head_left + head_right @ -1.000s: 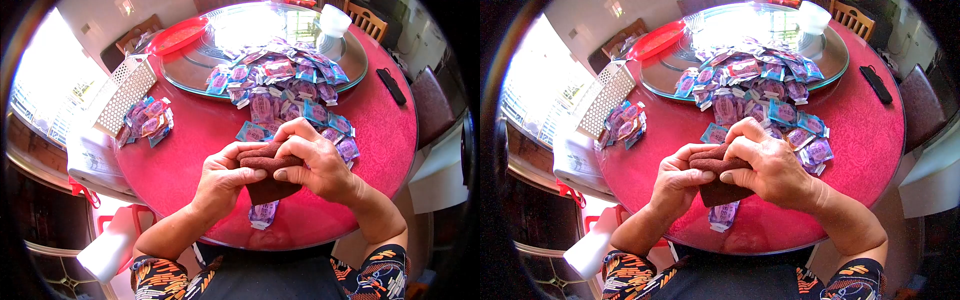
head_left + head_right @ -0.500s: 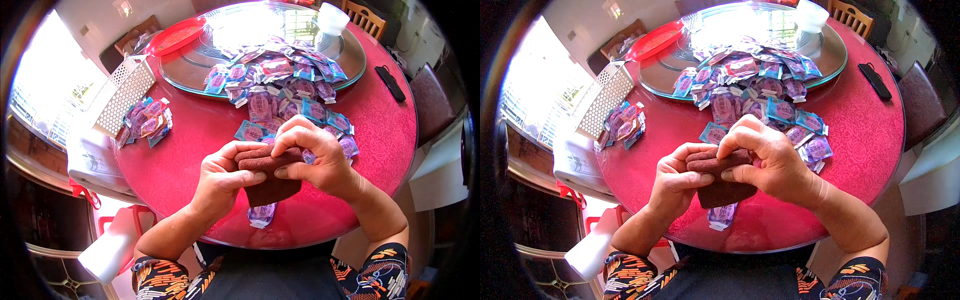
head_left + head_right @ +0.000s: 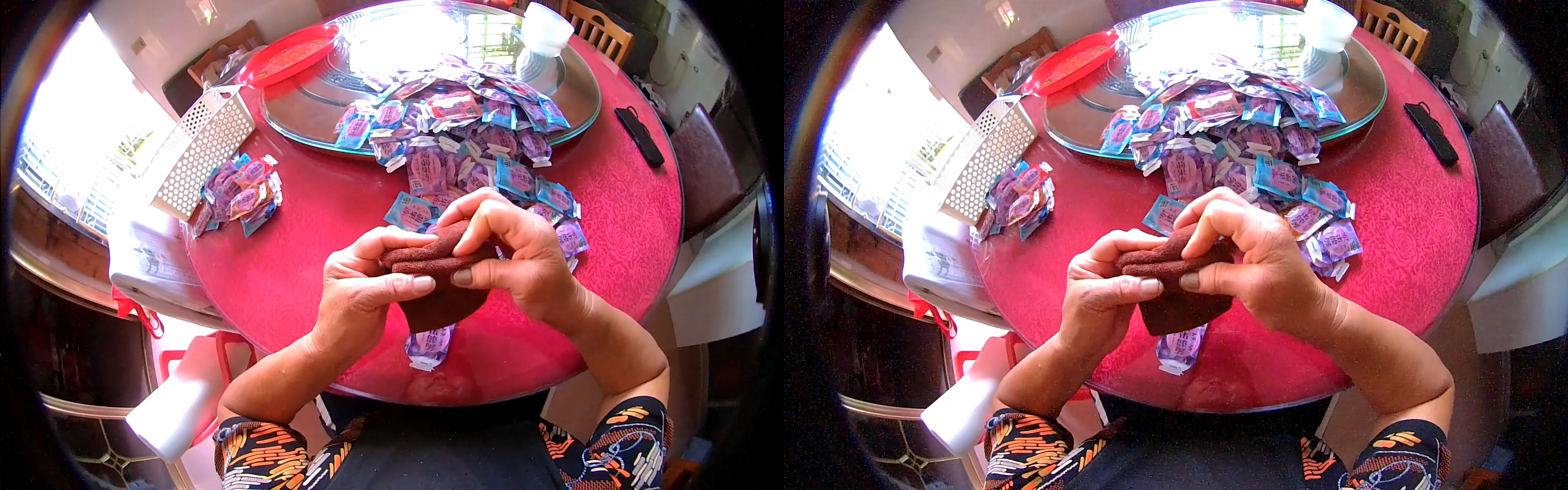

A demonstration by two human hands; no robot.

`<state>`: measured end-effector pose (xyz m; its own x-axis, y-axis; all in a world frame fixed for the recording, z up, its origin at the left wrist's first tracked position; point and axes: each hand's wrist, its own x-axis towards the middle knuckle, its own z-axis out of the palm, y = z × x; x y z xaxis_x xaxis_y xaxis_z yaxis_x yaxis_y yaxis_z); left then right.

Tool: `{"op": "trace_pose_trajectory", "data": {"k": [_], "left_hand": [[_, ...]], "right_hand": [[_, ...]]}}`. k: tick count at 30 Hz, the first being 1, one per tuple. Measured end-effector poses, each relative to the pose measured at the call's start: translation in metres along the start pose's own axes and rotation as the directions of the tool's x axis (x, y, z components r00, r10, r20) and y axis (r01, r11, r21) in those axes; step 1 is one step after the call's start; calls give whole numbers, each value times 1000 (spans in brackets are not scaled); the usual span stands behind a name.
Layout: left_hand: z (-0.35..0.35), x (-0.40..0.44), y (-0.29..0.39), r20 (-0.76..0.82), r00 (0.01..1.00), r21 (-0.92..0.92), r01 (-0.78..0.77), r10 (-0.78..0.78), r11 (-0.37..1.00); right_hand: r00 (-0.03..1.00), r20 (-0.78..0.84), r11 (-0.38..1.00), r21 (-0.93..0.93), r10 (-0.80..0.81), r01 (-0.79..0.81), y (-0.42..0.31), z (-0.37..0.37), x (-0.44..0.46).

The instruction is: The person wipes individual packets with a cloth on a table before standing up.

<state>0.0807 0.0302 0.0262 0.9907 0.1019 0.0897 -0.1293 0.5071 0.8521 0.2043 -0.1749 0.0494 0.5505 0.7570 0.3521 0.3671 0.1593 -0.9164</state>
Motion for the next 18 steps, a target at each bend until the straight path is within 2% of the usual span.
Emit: {"op": "trace_pose_trajectory", "data": {"k": [4,8,11,14,15,18], "left_hand": [[6,-1,0,-14,999,4,38,-38,999],[13,-1,2,-67,993,3,100,-99,995],[6,1,3,-122,984,-1,130,-129,992],[3,3,5,-164,979,3,120,-117,993],[1,3,7,-169,978,-8,121,-120,993],[1,4,8,-183,976,-52,108,-116,993]], "right_hand": [[982,-48,945,283,184,-164,1,0,0],[999,-27,999,-17,-47,47,2,-1,-1],[963,133,913,-309,-235,265,2,-5,3],[939,162,861,-376,-303,343,0,-4,4],[936,246,861,-385,-252,333,-2,-10,3],[905,317,770,-487,-285,413,-16,-10,5]]}}
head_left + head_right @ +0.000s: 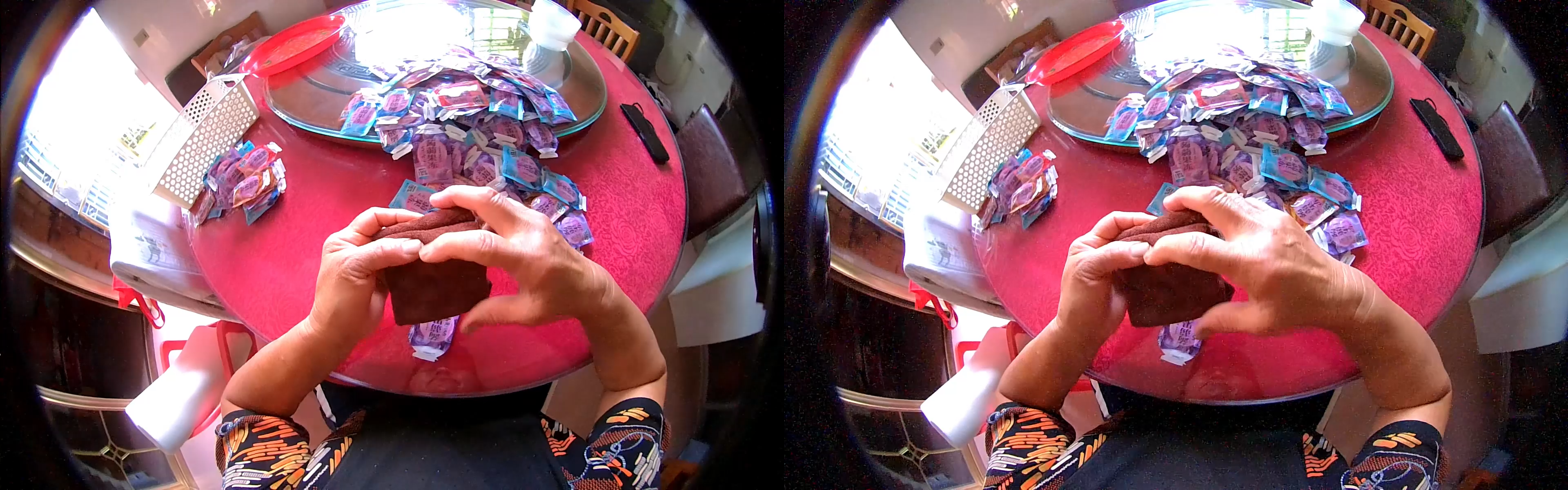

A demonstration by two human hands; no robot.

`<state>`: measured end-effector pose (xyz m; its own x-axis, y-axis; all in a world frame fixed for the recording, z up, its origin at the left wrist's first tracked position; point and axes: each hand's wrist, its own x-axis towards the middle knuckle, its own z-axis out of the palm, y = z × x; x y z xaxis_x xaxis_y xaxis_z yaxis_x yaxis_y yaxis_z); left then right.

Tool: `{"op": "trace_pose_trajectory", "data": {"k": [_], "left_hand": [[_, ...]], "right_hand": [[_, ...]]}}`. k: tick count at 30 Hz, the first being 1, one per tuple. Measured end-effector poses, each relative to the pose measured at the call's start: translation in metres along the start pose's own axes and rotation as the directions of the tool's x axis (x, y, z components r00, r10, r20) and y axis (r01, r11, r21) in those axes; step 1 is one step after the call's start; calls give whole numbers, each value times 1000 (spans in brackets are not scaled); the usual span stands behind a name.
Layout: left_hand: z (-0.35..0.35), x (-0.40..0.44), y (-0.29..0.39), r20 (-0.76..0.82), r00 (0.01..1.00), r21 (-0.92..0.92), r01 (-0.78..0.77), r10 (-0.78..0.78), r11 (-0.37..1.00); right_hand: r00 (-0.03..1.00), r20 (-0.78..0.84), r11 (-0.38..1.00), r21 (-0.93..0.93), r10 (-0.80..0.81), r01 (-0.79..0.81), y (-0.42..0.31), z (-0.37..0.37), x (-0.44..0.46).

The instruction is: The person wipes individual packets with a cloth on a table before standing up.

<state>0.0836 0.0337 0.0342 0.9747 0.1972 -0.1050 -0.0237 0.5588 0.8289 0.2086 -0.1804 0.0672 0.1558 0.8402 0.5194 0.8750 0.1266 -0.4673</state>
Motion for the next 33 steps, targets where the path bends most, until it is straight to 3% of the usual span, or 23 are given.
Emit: {"op": "trace_pose_trajectory", "data": {"k": [4,5,9,13,17,23,26,29,33], "left_hand": [[-8,4,1,-7,1000,-39,17,-17,999],[-9,5,0,-4,1000,-48,25,-25,999],[-7,7,2,-28,995,-67,93,-95,993],[-5,5,3,61,993,-117,109,-103,987],[-7,3,-1,53,997,-12,51,-50,999],[-3,-1,-9,154,983,37,-107,101,994],[-2,-3,-7,168,980,64,-115,103,991],[0,-5,-2,152,988,14,10,-12,1000],[10,-10,-9,276,946,303,-252,169,919]], "right_hand": [[998,29,953,-295,-57,63,-6,6,0],[995,-35,923,-377,-98,78,-4,12,0],[985,-99,923,-372,-144,98,-4,10,1],[978,-180,984,-162,-106,76,1,16,4],[967,-251,996,82,45,-26,6,28,0],[952,-270,975,202,144,-90,1,24,-4],[949,-272,967,234,160,-96,8,25,-7],[923,-268,916,364,275,-168,7,22,-8],[917,-279,923,339,284,-182,8,22,-8]]}}
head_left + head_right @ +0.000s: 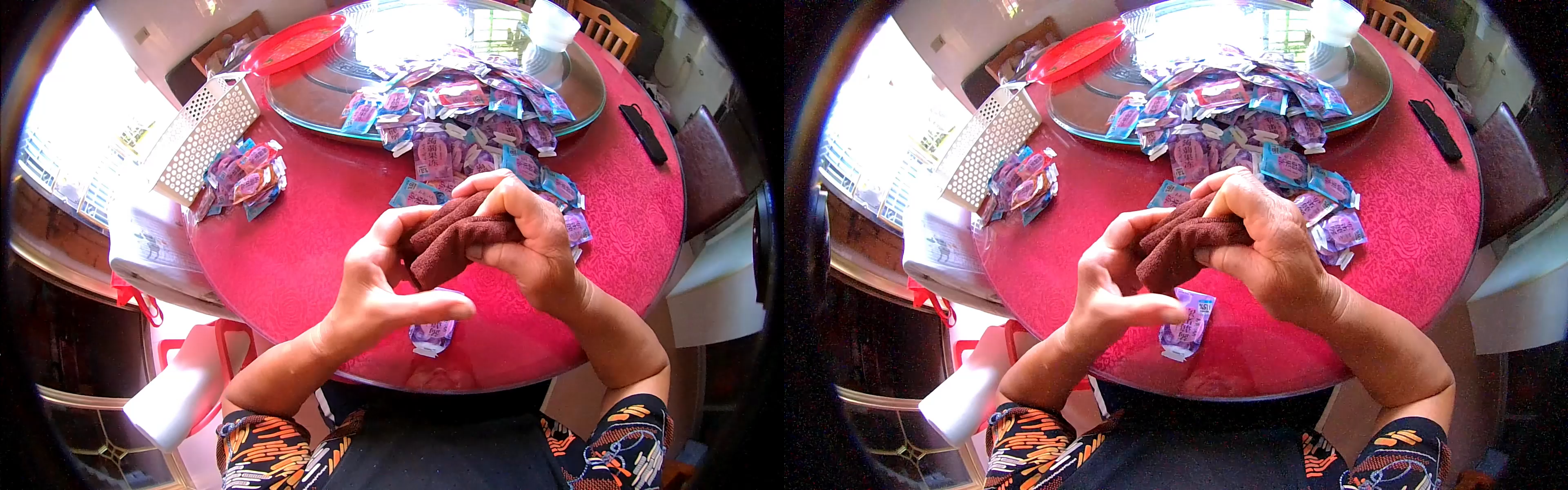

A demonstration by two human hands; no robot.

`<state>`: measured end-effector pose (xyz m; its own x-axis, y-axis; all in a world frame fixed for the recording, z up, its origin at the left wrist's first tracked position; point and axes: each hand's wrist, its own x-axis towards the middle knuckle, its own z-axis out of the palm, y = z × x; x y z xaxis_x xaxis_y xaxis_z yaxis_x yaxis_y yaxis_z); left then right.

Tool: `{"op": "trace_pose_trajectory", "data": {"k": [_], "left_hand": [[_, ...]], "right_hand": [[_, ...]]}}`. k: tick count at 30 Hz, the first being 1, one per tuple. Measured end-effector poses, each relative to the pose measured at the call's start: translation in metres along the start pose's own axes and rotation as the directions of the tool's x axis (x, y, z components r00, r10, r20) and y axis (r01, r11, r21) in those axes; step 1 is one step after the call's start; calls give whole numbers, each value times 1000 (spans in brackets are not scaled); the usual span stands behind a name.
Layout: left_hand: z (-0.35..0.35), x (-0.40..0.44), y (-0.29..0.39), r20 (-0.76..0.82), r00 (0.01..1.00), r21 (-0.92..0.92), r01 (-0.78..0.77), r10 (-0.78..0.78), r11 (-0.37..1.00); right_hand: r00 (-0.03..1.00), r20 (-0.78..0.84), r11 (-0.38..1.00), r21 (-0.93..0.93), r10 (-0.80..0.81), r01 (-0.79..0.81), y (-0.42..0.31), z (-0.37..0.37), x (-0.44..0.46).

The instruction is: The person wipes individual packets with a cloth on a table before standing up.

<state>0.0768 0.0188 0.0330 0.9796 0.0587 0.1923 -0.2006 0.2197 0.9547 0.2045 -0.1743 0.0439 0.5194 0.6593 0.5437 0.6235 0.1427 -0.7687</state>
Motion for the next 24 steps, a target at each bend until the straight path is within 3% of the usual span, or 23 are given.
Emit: {"op": "trace_pose_trajectory", "data": {"k": [2,5,8,11,13,16,17,18,19,20,21,23,24], "left_hand": [[5,-1,-3,-29,997,148,-67,72,987],[5,-1,3,-154,986,0,69,-68,998],[-2,-1,2,-185,980,-26,67,-70,997],[-6,-2,2,-184,977,-33,104,-108,994],[-7,-2,6,-155,978,-27,137,-140,990],[-4,-1,-2,-118,993,44,25,-20,999],[-5,0,-3,-72,997,124,-33,42,992],[-6,1,-3,-21,995,201,-93,99,975],[-7,2,-4,35,988,272,-156,152,950],[-11,1,-6,111,972,366,-235,208,900],[-11,2,-7,133,960,396,-279,246,875],[-9,3,-7,181,932,451,-363,315,816],[-8,2,-9,118,956,309,-292,268,905]], "right_hand": [[999,-3,998,43,44,-44,1,1,0],[992,44,989,74,122,-125,-6,0,1],[949,131,904,290,287,-313,-11,-3,5],[912,202,682,611,358,-403,3,-3,5],[873,247,647,593,420,-479,4,-4,8],[818,313,672,467,482,-575,-5,-12,11],[910,275,868,308,311,-390,-2,-14,12],[954,273,979,129,120,-160,1,-15,13],[949,307,994,-53,-73,93,3,-16,13],[934,319,959,-171,-162,224,0,-14,12],[930,334,918,-301,-150,257,-7,-11,9],[924,368,916,-325,-107,235,-7,-5,5],[927,368,960,-222,-80,171,-1,-3,3]]}}
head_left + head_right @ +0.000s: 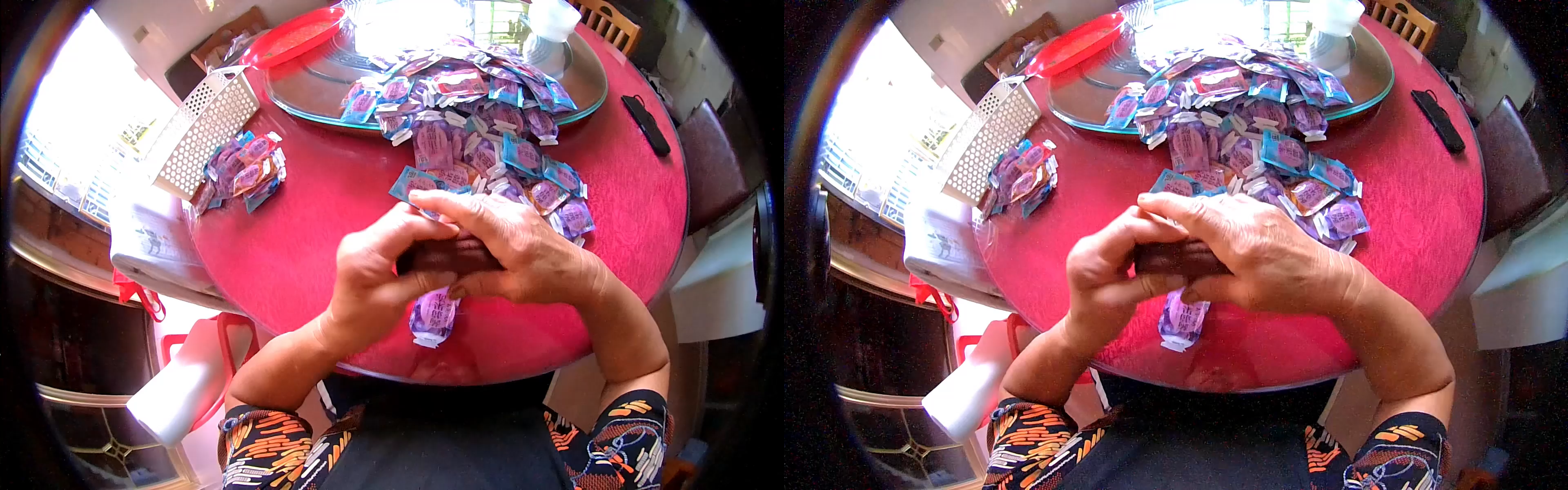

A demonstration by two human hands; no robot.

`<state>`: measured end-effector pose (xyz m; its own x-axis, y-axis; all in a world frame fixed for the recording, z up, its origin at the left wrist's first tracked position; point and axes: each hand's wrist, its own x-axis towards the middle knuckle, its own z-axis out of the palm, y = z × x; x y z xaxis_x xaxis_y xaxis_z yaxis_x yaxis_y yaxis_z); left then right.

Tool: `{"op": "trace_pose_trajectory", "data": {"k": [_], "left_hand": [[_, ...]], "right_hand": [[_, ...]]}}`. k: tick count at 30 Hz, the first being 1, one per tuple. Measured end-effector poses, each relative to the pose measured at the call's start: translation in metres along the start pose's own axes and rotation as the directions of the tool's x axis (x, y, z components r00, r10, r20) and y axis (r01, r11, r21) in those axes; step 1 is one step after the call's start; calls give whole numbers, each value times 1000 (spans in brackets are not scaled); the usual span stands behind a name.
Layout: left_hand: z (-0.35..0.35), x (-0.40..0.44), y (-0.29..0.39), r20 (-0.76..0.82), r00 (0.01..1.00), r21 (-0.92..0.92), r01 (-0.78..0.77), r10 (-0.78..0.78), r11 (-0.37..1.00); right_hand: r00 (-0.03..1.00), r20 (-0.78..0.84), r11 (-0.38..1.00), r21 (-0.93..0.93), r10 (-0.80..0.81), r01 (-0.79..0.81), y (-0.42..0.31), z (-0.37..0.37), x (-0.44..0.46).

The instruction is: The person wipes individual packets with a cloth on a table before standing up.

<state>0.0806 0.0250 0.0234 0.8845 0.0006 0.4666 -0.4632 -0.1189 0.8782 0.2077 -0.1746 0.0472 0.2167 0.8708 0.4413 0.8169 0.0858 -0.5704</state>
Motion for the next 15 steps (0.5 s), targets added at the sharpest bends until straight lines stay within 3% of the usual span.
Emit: {"op": "trace_pose_trajectory", "data": {"k": [1,3,5,8,11,12,14,15], "left_hand": [[0,-1,0,-32,995,-76,88,-90,993],[-2,-2,4,-39,975,-174,210,-219,962],[-1,-1,8,-64,982,-191,161,-176,968],[-1,1,8,-93,987,-205,111,-133,972],[0,2,2,-125,987,73,112,-102,991],[1,-2,9,-185,980,250,113,-67,962],[6,-18,26,-277,961,567,141,26,811],[4,-31,28,-221,958,679,17,181,734]], "right_hand": [[1000,10,991,128,27,-28,3,3,0],[992,63,974,190,113,-123,-3,-3,1],[992,68,952,281,109,-124,-4,-4,0],[997,-76,958,288,29,-6,4,7,0],[984,-163,963,269,70,-23,2,10,0],[978,-188,965,261,92,-41,4,11,-1],[978,-196,973,232,70,-23,9,8,-1],[984,-178,978,210,24,14,13,3,0]]}}
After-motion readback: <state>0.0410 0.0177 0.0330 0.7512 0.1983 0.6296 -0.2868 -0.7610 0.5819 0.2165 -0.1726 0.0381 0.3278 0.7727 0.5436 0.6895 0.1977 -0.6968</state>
